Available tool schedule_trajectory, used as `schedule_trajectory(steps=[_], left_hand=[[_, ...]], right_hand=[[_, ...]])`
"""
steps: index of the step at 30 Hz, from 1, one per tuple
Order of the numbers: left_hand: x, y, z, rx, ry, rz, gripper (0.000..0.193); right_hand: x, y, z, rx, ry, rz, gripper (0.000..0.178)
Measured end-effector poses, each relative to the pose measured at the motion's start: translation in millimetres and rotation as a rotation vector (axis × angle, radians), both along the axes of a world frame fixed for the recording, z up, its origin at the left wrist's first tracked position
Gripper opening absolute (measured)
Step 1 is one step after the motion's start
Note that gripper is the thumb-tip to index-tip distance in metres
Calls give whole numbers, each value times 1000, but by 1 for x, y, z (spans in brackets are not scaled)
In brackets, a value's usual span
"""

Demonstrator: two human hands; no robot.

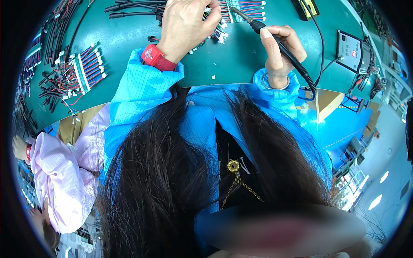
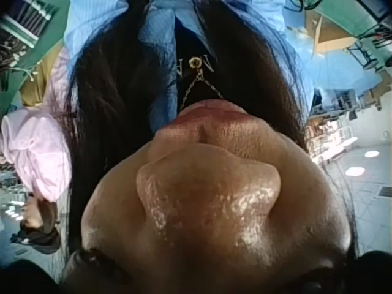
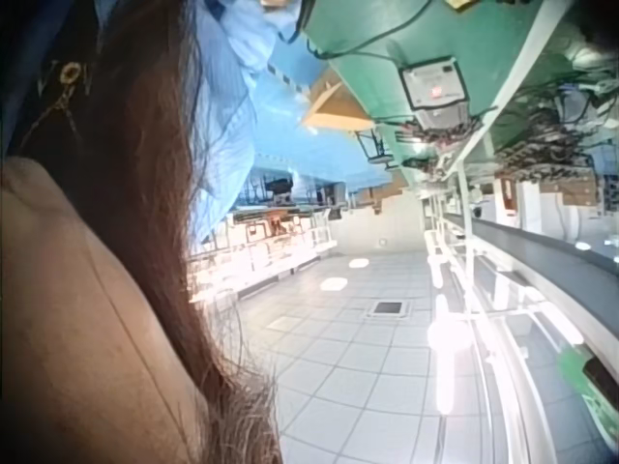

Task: Soldering multiple sets of colored wires onto a printed circuit board at an assembly station.

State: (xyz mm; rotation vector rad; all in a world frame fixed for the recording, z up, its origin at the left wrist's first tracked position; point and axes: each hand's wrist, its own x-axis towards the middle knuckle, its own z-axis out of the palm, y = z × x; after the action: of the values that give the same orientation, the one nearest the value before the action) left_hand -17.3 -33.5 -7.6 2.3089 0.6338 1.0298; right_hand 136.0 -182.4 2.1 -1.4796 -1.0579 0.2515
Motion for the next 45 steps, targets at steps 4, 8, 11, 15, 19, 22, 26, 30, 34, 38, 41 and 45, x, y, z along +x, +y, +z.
schedule_trajectory(steps=[4,8,11,15,19,22,26,30,34,38,41,45], left_hand=[[-1,-1,5,-1,-3,-5,9],[-1,0,-2,29,3,-3,9],[-1,1,-3,39,0,-6,8],[-1,1,-3,35,-9,-7,8],[-3,-1,7,1,10,-9,8],[-2,-1,6,-1,4,-12,8],[-1,0,2,19,43,-13,8],[1,0,-6,77,11,-2,7],[1,-3,2,56,61,16,6],[0,-2,4,49,68,15,6],[0,-2,5,11,76,-4,6],[-1,-2,5,18,96,-9,7]], right_hand=[[1,0,0,2,-19,8,8],[0,1,2,2,-19,9,8],[0,1,2,-7,-29,16,8],[-1,1,5,-22,-27,6,8],[-2,2,7,-24,-13,8,8],[-1,2,5,-26,-22,8,8],[-1,2,4,-20,-39,1,8],[-1,3,2,-17,-70,-14,8],[-2,3,1,-17,-85,-29,8],[-3,2,3,-26,-93,-22,8],[-3,1,2,-35,-92,-30,8],[-3,1,3,-33,-97,-31,9]])
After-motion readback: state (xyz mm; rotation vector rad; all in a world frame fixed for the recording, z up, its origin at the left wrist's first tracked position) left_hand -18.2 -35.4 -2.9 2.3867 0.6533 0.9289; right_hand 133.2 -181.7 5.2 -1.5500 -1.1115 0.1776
